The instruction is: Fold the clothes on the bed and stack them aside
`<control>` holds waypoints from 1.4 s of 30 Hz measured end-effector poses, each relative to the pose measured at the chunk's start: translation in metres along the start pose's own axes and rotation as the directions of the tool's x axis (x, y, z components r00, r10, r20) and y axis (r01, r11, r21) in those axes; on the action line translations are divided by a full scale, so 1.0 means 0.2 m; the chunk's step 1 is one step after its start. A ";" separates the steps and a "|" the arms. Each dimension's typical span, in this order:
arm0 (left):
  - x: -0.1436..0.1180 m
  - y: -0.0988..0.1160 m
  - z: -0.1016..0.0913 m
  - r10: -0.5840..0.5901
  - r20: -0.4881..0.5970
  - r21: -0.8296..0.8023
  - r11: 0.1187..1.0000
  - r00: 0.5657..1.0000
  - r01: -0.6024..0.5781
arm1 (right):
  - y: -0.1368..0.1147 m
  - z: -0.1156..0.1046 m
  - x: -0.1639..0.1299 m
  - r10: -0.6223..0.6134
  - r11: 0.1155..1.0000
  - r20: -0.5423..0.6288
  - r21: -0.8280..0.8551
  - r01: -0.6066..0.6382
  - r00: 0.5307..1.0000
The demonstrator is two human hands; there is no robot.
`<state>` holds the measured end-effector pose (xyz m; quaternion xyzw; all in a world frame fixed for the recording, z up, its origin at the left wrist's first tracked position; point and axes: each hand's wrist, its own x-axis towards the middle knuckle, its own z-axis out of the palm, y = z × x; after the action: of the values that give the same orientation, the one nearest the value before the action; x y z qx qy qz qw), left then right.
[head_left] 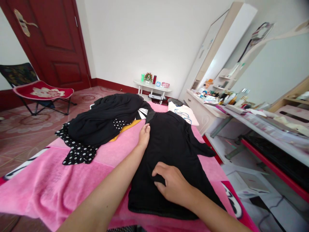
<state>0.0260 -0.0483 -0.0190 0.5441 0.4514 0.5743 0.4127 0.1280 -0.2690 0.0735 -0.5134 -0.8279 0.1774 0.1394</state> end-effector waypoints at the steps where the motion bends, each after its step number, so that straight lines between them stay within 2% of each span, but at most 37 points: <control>1: 0.00 0.00 0.00 0.005 -0.007 -0.014 1.000 1.000 -0.005 | -0.02 -0.01 0.01 0.016 0.996 -0.022 0.084 -0.014 1.000; 2: 0.00 0.00 0.00 0.007 -0.018 -0.031 0.999 1.000 -0.008 | -0.03 -0.01 0.02 0.023 0.986 -0.018 0.168 -0.020 1.000; 4: 0.00 0.00 0.01 0.012 -0.029 -0.056 0.998 1.000 -0.014 | -0.04 -0.02 0.06 -0.001 0.944 0.088 0.330 -0.029 0.996; 6: 0.00 0.00 0.01 0.017 -0.036 -0.066 0.998 0.999 -0.019 | 0.01 -0.04 0.13 -0.023 0.890 0.208 0.450 -0.075 0.978; 7: 0.00 0.01 0.01 0.021 -0.037 -0.064 0.998 0.999 -0.024 | 0.06 -0.04 0.18 -0.005 0.877 0.206 0.471 -0.094 0.979; 8: 0.00 0.01 0.01 0.028 -0.036 -0.059 0.998 0.999 -0.030 | 0.12 -0.05 0.23 0.039 0.883 0.143 0.458 -0.101 0.989; 9: 0.00 0.01 0.01 0.035 -0.033 -0.055 0.998 0.999 -0.037 | 0.19 -0.05 0.29 0.100 0.907 0.023 0.408 -0.101 0.995; 11: 0.00 0.00 0.02 0.044 -0.013 -0.049 0.998 0.999 -0.045 | 0.35 -0.05 0.39 0.198 0.964 -0.251 0.223 -0.143 0.947; 12: -0.01 0.00 0.02 0.047 0.000 -0.041 0.998 0.999 -0.047 | 0.42 -0.04 0.44 0.231 0.972 -0.336 0.124 -0.200 0.913; 14: -0.01 -0.02 0.03 0.068 0.024 0.008 0.998 0.997 -0.069 | 0.54 0.00 0.50 0.295 0.944 -0.377 -0.025 -0.328 0.878; 16: 0.00 -0.04 0.04 0.112 0.047 0.123 0.986 0.993 -0.117 | 0.60 0.06 0.52 0.338 0.911 -0.326 -0.120 -0.394 0.883; 19: 0.05 -0.03 0.05 0.148 0.135 0.375 0.908 0.980 -0.189 | 0.62 0.11 0.52 0.328 0.901 -0.299 -0.188 -0.392 0.896; 22: 0.16 0.01 0.08 0.111 0.246 0.544 0.807 0.963 -0.232 | 0.61 0.12 0.51 0.309 0.905 -0.313 -0.195 -0.379 0.898; 29: 0.60 0.03 0.24 -0.002 0.330 0.648 0.727 0.944 -0.225 | 0.62 0.11 0.52 0.292 0.913 -0.352 -0.174 -0.369 0.889; 33: 0.77 0.04 0.33 -0.054 0.365 0.696 0.678 0.930 -0.234 | 0.63 0.10 0.52 0.292 0.920 -0.340 -0.158 -0.360 0.894; 37: 0.84 0.01 0.38 -0.076 0.336 0.745 0.631 0.939 -0.216 | 0.63 0.10 0.53 0.331 0.911 -0.325 -0.136 -0.390 0.886; 42: 0.81 -0.06 0.36 -0.015 0.205 0.816 0.556 0.979 -0.162 | 0.65 0.11 0.54 0.452 0.848 -0.355 -0.113 -0.518 0.818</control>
<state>0.0867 0.1170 0.0100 0.7441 0.6036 0.2574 0.1250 0.1759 -0.1221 0.0017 -0.7411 -0.6495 0.0369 0.1662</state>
